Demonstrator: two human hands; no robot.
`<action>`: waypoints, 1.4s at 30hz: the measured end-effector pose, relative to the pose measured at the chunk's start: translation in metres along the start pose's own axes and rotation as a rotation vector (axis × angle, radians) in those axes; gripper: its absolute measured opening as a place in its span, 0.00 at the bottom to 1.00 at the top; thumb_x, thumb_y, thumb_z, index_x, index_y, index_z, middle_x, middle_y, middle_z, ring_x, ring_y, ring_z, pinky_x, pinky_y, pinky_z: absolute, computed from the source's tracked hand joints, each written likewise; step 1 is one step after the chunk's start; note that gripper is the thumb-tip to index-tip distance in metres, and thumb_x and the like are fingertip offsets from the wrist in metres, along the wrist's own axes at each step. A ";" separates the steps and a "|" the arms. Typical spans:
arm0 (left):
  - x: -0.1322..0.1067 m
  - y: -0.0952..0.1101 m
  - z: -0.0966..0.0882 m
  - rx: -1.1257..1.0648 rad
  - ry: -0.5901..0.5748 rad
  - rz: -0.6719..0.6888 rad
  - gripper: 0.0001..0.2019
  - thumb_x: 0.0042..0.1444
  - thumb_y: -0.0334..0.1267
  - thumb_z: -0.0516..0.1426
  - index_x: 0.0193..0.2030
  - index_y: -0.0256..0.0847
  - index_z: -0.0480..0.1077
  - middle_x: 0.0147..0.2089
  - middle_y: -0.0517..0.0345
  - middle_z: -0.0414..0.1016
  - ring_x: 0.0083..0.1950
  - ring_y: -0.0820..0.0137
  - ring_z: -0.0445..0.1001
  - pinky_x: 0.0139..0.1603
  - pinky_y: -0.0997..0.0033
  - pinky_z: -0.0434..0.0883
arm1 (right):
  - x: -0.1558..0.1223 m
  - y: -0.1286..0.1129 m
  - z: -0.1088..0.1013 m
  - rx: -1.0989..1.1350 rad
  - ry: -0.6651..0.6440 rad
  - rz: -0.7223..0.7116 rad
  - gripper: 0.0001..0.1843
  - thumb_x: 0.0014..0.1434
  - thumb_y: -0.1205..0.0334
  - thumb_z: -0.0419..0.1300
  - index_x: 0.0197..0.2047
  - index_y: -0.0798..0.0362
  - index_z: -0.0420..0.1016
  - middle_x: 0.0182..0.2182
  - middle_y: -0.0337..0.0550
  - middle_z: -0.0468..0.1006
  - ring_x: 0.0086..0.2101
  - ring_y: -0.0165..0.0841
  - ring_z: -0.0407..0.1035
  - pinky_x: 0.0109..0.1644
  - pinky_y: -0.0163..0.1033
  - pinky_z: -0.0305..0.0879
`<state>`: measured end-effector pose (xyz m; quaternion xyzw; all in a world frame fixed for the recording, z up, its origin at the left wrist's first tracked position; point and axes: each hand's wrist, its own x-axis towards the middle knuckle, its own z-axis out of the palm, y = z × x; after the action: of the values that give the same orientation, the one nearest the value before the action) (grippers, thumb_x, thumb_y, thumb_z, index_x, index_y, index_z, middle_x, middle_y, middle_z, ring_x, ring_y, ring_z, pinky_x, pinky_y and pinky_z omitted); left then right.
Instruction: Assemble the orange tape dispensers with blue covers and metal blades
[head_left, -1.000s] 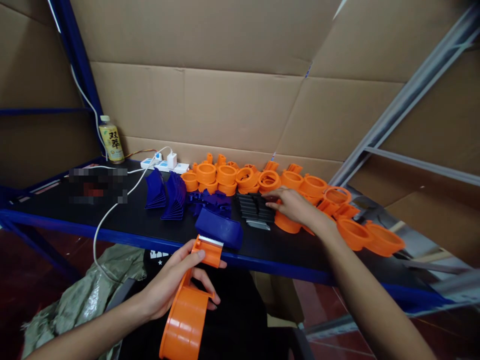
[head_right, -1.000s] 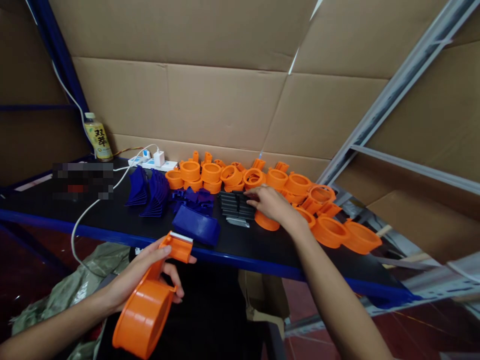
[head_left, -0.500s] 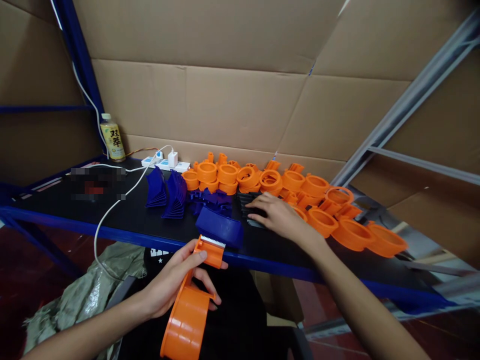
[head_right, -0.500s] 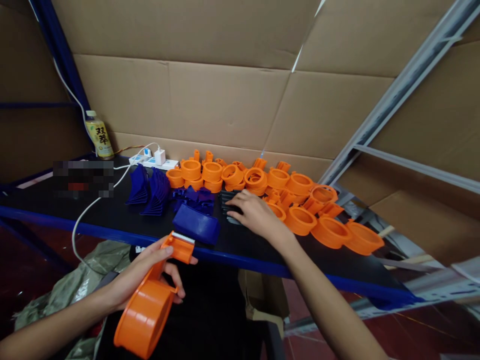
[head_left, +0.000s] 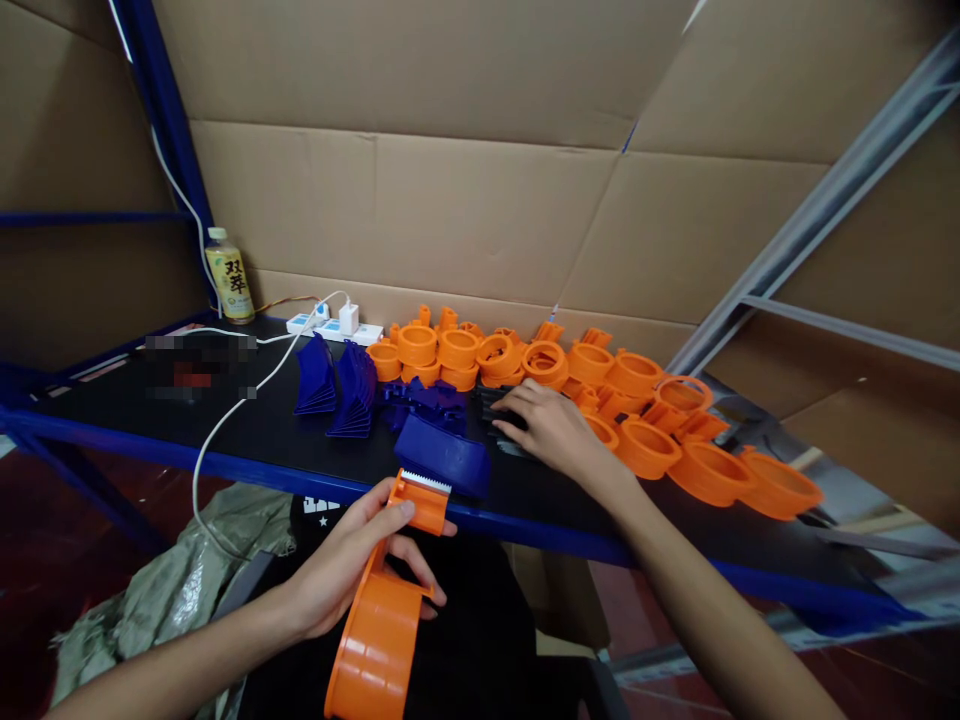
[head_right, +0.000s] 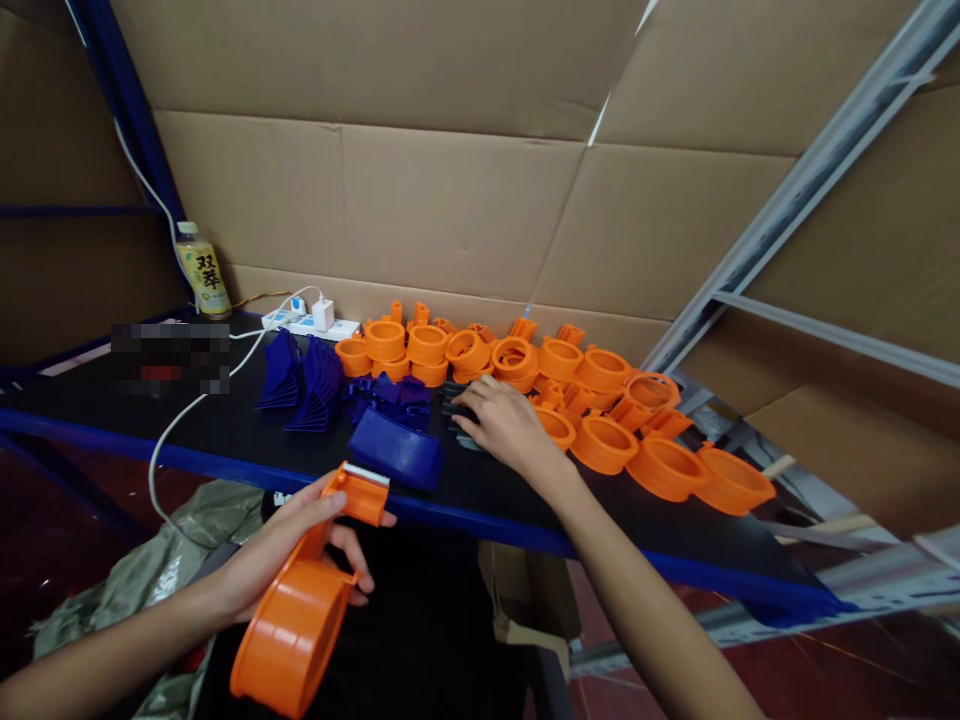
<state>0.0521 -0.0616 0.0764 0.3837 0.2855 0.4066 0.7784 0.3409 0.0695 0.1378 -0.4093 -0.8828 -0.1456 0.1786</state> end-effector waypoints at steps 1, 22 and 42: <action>0.000 0.001 0.001 0.009 0.016 0.013 0.17 0.67 0.48 0.57 0.57 0.42 0.63 0.61 0.40 0.75 0.35 0.61 0.84 0.35 0.56 0.82 | -0.002 -0.005 -0.006 0.061 0.040 -0.016 0.09 0.66 0.61 0.63 0.46 0.54 0.81 0.43 0.52 0.82 0.44 0.43 0.75 0.49 0.48 0.71; -0.003 -0.004 0.003 0.048 0.073 0.111 0.22 0.67 0.45 0.59 0.62 0.41 0.59 0.39 0.49 0.83 0.41 0.58 0.84 0.45 0.59 0.76 | -0.024 -0.155 -0.003 0.447 0.345 -0.088 0.09 0.70 0.68 0.58 0.48 0.55 0.79 0.43 0.48 0.80 0.42 0.34 0.74 0.45 0.39 0.74; -0.003 0.014 -0.010 -0.085 0.204 -0.018 0.21 0.61 0.55 0.59 0.47 0.36 0.70 0.28 0.54 0.77 0.31 0.57 0.83 0.34 0.64 0.77 | 0.080 -0.048 -0.007 0.381 -0.132 0.002 0.23 0.61 0.58 0.69 0.59 0.48 0.77 0.52 0.49 0.81 0.50 0.43 0.76 0.56 0.51 0.72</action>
<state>0.0370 -0.0549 0.0827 0.3041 0.3493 0.4482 0.7646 0.2571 0.0904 0.1729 -0.3776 -0.9038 0.0513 0.1946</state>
